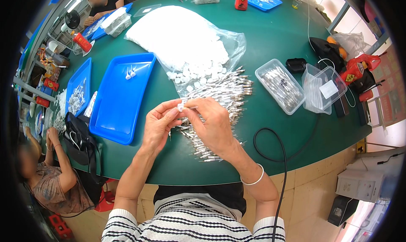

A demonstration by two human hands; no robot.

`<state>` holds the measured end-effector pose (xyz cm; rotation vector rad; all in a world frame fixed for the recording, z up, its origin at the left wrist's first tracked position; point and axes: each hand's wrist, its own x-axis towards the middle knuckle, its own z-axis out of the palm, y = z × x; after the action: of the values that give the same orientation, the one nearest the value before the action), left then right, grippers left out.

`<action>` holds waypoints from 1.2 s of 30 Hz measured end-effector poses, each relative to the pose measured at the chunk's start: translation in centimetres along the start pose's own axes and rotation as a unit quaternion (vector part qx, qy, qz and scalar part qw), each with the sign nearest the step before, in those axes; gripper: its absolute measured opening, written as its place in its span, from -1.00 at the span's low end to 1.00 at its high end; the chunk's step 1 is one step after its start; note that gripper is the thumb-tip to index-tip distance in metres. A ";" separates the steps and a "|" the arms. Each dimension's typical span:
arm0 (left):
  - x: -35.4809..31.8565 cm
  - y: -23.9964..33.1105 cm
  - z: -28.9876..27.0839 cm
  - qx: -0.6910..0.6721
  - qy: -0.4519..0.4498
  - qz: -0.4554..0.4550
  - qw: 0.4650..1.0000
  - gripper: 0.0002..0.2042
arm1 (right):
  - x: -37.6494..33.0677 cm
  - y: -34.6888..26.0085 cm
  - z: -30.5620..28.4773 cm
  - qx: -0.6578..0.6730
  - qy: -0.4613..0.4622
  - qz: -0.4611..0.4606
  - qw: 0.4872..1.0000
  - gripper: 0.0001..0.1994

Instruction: The person repeatedly picks up small white cylindrical components and silver metallic rods from a green table, inserts the rods into the components, and places the assembled units into a blue tray. The process is repetitive and performed by hand without tools.

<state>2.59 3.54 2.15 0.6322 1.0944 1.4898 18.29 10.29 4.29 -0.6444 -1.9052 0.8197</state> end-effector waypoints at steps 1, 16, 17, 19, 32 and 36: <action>0.0 0.0 0.0 -0.001 -0.001 -0.003 1.000 -0.72 | 0.0 0.0 0.0 0.001 0.001 0.000 1.000 -0.91; 0.0 0.1 0.0 -0.020 0.003 -0.022 1.000 -0.72 | -0.1 0.1 0.0 -0.005 -0.001 0.003 1.000 -0.90; 0.0 0.1 0.0 -0.018 0.002 -0.022 1.000 -0.72 | -0.1 0.2 -0.1 -0.010 -0.008 0.004 1.000 -0.90; 0.0 0.0 0.0 -0.009 0.001 -0.017 1.000 -0.71 | -0.1 0.2 -0.3 -0.023 -0.022 0.006 0.999 -0.91; 0.1 -0.3 -0.1 0.006 0.000 -0.008 1.000 -0.71 | 0.2 -0.2 -0.5 -0.032 -0.024 -0.009 0.999 -0.92; 0.2 -0.2 -0.1 -0.013 0.001 -0.022 1.000 -0.72 | 0.2 -0.1 -0.6 -0.043 -0.027 -0.015 0.999 -0.92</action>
<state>2.56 3.68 1.87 0.5845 1.0827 1.4653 18.69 10.56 4.66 -0.6499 -2.0026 0.7461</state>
